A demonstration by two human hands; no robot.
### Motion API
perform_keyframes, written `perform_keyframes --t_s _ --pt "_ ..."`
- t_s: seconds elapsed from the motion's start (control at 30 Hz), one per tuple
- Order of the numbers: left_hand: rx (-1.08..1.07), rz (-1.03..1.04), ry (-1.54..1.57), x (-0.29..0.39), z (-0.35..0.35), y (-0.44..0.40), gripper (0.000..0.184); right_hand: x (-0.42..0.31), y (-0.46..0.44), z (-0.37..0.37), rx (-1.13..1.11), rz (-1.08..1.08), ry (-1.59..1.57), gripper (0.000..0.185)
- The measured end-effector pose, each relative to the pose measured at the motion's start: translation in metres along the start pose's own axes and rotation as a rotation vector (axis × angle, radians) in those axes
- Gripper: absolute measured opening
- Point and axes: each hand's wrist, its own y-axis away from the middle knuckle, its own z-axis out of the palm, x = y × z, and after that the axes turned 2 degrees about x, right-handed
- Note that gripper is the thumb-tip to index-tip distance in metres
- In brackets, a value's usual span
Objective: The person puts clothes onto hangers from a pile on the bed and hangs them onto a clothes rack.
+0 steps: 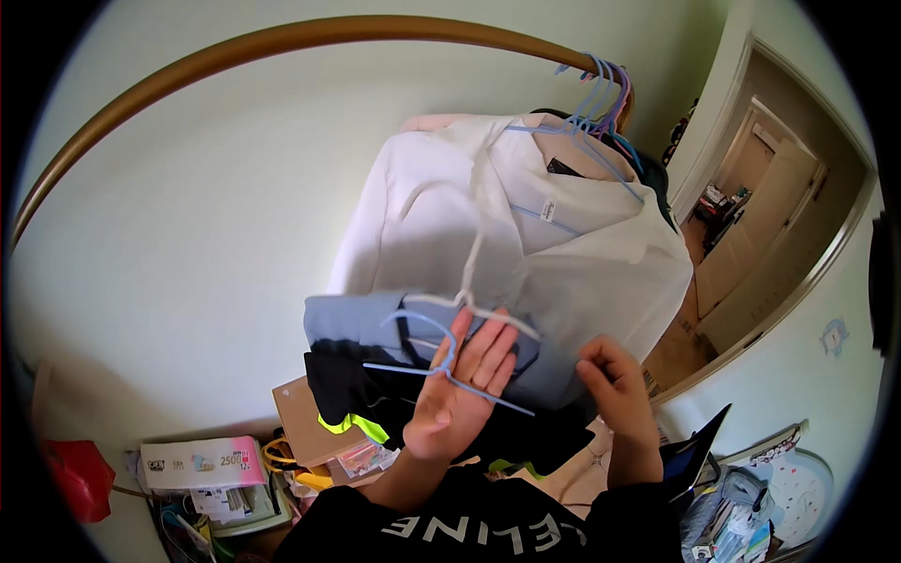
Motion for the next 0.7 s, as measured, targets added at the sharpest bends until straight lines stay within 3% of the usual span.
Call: perform_keyframes --t_s 0.07,0.1,0.33,0.53,0.7 --pt "-0.021 -0.038 -0.008 0.0 0.005 0.004 0.107 -0.001 -0.006 -0.016 0.143 -0.074 0.16 0.005" --pt "-0.05 -0.051 -0.018 0.001 0.004 0.007 0.106 -0.008 -0.014 -0.022 0.172 -0.189 0.069 0.005" --pt "-0.002 -0.048 -0.033 0.007 0.0 0.016 0.107 -0.043 -0.075 -0.064 0.452 -0.373 0.165 0.009" --pt "0.014 -0.038 -0.038 0.01 -0.002 0.019 0.106 -0.014 -0.116 -0.071 0.374 -0.324 0.371 0.011" --pt "0.026 -0.006 -0.02 0.015 -0.01 0.023 0.101 -0.008 -0.107 -0.062 0.575 -0.289 0.527 0.011"
